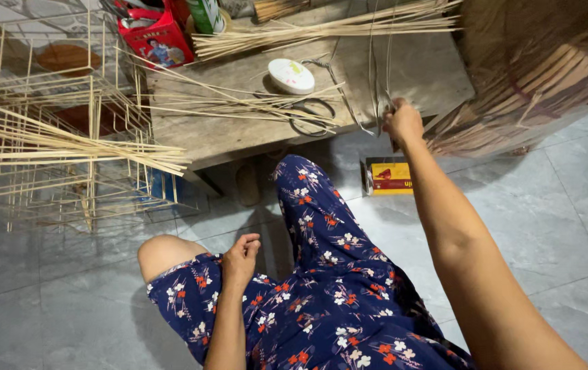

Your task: The person sits on the floor and repeatedly shaves thin bamboo strips using a small knife. They pick up each strip, run the blade along its length to thin it, and place the finished pieces aside on a nearby table.

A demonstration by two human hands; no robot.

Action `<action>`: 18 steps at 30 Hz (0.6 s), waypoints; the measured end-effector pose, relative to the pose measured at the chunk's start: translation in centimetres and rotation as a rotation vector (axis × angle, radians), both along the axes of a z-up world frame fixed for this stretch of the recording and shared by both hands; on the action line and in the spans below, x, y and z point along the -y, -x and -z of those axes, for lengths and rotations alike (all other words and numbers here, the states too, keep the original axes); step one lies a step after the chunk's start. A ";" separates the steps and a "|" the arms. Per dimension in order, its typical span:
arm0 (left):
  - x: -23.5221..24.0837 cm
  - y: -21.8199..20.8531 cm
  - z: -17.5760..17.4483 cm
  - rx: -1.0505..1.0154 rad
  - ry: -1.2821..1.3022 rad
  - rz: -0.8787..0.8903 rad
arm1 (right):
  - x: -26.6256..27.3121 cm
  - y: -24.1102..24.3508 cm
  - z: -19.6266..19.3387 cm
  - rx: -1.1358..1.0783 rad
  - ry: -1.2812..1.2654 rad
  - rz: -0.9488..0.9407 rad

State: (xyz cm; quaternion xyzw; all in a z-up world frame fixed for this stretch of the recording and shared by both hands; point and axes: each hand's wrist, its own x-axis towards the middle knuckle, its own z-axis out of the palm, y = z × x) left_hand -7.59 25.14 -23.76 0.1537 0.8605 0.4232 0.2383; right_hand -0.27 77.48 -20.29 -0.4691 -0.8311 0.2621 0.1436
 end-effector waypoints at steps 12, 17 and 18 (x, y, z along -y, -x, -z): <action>-0.5 0.0 0.2 -0.068 -0.050 0.031 | -4.9 -1.3 2.0 0.027 0.170 -0.092; -0.7 0.0 -0.1 -0.049 -0.056 0.019 | -3.1 -1.6 -1.1 0.044 -0.157 -0.048; -0.7 0.0 -0.2 -0.052 -0.050 0.023 | -2.2 -1.4 -1.6 -0.007 -0.212 -0.048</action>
